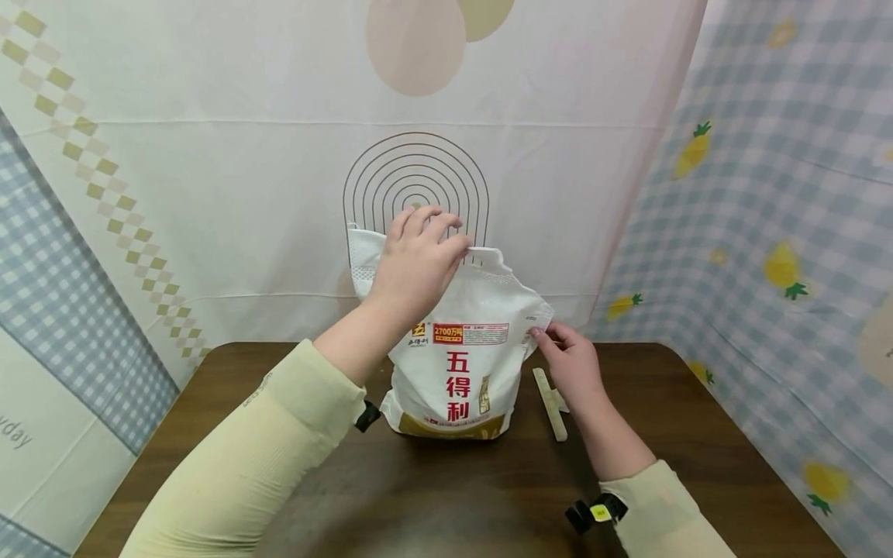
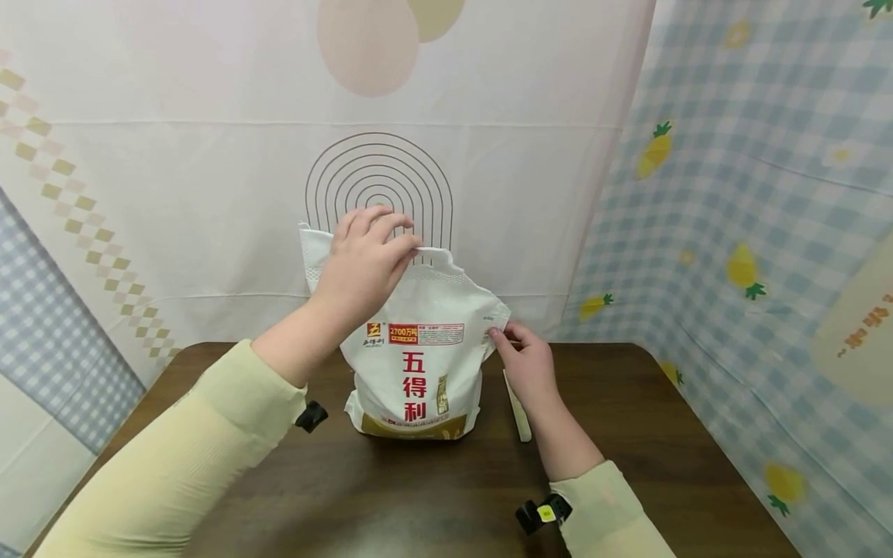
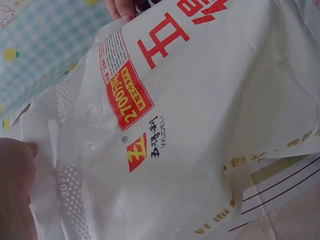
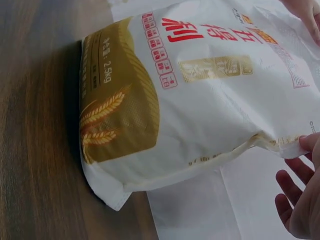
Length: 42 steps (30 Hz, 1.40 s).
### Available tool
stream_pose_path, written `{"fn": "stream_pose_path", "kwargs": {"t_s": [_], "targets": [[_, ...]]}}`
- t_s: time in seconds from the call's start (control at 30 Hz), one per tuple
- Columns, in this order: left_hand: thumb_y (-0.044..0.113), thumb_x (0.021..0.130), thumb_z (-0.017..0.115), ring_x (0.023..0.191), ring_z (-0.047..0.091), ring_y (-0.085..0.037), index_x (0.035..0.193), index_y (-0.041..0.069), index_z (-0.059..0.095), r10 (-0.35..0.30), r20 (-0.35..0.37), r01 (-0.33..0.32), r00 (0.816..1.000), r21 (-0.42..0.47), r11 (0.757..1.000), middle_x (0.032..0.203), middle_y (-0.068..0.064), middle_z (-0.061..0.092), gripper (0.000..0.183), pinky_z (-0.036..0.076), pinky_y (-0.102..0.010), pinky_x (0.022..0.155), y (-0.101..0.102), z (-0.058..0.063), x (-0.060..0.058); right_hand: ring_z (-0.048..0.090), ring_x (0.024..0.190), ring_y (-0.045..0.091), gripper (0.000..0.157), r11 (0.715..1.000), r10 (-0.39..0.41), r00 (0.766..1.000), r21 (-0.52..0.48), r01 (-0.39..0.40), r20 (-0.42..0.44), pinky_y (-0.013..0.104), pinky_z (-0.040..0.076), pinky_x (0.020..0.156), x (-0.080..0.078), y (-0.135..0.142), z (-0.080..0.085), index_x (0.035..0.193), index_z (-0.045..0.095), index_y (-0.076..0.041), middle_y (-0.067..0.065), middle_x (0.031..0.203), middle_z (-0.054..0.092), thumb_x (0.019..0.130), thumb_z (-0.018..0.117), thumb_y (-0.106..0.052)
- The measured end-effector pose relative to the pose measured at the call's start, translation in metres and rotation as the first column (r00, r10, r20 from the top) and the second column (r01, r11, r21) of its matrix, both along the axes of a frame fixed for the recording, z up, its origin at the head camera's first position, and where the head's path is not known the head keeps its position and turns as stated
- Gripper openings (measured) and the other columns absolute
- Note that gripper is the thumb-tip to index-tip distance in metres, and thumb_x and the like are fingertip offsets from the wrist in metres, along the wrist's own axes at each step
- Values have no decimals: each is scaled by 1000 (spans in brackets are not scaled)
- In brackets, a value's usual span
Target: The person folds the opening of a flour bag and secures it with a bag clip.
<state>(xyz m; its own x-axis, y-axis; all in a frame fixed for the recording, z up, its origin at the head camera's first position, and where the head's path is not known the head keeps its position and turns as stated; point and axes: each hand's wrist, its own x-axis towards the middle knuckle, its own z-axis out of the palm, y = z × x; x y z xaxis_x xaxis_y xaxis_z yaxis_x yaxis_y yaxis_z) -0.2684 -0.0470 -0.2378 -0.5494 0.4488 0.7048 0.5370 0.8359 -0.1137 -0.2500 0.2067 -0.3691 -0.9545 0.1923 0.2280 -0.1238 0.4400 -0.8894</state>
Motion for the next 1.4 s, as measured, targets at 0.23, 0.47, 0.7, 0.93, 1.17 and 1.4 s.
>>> {"fn": "stream_pose_path", "kwargs": {"t_s": [0.23,0.47,0.7,0.93,1.17,1.4], "targets": [[21,98,63,133,41,-27,110,26,74,-54,-29,55,998,46,997,131,-2,61,17,22,-47,115,-7,1,2,63,85,20,30,990,-17,988,138,39,-154,29,51,71,-1,5,-5,103,77,-9,8,103,71,93,69,-36],[21,98,62,133,40,-28,106,26,74,-83,-48,86,995,65,994,130,-2,60,15,22,-48,113,-18,-3,6,65,89,24,13,903,99,852,407,141,-515,42,48,82,-4,12,-14,96,80,-10,5,95,74,85,79,-17],[21,98,61,131,42,-29,106,23,75,-96,-58,98,994,37,995,128,-3,62,17,24,-49,111,-18,-1,7,63,94,29,15,880,145,829,453,141,-540,49,47,85,-1,13,-14,97,79,-7,9,98,73,84,79,-14],[33,93,50,127,45,-26,105,25,73,-16,92,14,996,18,1000,124,2,61,28,24,-48,111,0,12,11,62,97,25,25,929,140,925,369,0,-353,45,53,78,4,11,-10,109,72,-9,8,107,68,100,61,-29],[65,98,36,125,46,-26,104,30,73,175,312,-192,934,24,981,124,4,61,51,27,-50,108,25,24,16,56,112,25,46,990,138,961,61,-128,-241,42,44,96,2,8,-5,125,64,2,18,124,63,107,41,-34],[57,94,46,122,46,-27,107,29,73,244,367,-258,898,-9,966,121,3,60,41,25,-49,108,35,27,18,50,116,22,49,978,146,983,-133,-160,-110,32,40,99,-5,2,2,129,58,9,24,130,57,107,39,-30]]}}
